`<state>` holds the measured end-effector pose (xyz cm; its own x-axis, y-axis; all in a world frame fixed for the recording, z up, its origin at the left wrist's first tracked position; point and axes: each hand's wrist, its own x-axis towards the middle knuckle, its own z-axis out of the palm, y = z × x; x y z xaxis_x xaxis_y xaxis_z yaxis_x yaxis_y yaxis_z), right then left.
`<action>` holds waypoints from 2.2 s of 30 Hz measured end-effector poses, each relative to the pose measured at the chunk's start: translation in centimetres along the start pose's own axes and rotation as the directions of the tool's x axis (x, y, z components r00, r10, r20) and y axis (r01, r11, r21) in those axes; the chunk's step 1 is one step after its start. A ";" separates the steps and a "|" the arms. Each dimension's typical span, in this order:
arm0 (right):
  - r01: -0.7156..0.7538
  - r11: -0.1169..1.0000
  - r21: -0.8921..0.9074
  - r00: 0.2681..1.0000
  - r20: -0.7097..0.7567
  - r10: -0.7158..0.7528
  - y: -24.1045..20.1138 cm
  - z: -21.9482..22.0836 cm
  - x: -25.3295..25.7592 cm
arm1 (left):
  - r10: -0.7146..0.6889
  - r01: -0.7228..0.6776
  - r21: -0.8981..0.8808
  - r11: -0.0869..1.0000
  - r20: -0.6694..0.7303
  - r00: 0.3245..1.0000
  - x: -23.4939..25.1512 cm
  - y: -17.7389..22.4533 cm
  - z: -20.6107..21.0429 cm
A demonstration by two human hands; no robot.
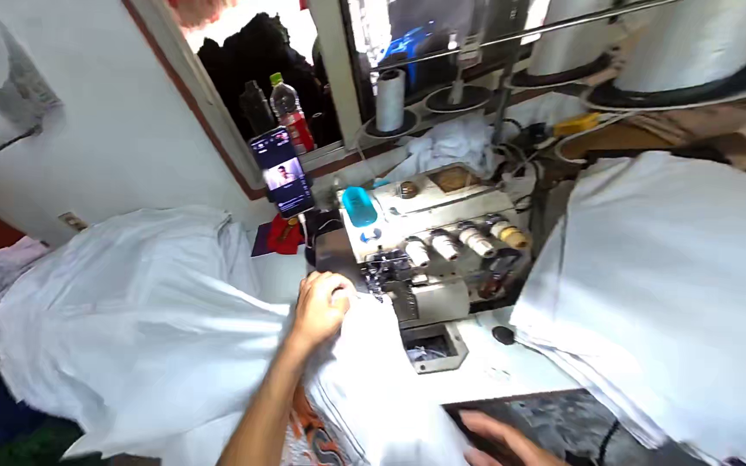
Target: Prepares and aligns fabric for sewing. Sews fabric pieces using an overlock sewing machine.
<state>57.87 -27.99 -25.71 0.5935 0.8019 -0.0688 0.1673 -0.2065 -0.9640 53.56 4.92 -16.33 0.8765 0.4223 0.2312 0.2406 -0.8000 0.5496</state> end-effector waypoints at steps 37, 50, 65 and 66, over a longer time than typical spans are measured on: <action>0.253 0.861 0.441 0.641 -0.743 0.193 -1.2 -0.6 1.3 | 0.331 -0.316 0.099 0.944 -0.247 0.911 -6.0 12.0 9.3; 0.284 0.752 0.595 0.304 -0.800 0.517 4.4 -6.7 -6.0 | 0.453 -0.423 -0.169 0.890 0.420 0.786 -1.4 23.3 21.0; 0.486 0.592 0.643 0.460 -0.764 0.453 4.9 -8.4 -2.0 | 0.276 -0.227 -0.195 0.954 0.276 0.921 0.7 22.6 20.2; 0.456 0.610 0.648 0.444 -0.760 0.475 5.1 -8.2 -2.0 | 0.254 -0.207 -0.166 0.964 0.347 0.903 1.4 23.4 19.9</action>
<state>63.95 -35.23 -28.42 0.9412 -0.1675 -0.2934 -0.1376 0.6032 -0.7856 68.73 -21.64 -19.11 0.9971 0.0308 0.0700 -0.0188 -0.7880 0.6154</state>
